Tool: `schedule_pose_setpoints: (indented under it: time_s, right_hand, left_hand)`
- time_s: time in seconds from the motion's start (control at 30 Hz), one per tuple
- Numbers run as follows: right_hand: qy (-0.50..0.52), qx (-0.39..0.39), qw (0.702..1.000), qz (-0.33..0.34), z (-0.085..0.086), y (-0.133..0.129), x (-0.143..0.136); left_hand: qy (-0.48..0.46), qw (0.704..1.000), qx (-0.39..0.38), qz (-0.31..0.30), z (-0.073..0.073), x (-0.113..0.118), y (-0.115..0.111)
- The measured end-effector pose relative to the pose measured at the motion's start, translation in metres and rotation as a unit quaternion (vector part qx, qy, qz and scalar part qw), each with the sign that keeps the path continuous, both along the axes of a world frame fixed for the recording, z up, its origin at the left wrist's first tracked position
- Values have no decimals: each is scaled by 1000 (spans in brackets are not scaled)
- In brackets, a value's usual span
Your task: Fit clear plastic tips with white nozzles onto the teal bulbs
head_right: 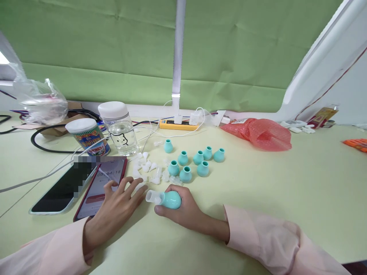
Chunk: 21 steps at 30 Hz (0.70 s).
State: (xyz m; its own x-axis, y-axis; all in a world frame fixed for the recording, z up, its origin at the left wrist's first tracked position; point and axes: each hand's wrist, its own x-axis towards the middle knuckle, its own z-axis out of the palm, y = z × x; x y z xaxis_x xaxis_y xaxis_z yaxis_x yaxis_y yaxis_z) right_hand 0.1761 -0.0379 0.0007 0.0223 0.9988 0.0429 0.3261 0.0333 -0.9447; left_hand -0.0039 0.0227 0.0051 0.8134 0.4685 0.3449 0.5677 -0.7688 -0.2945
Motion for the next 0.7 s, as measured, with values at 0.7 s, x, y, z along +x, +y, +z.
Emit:
schedule_pose_setpoints:
  time_s: [0.7]
  right_hand:
    - [-299,356,885,18,4,8,19]
  left_hand:
    - [-519,655,-547,-51,8,-1,-6]
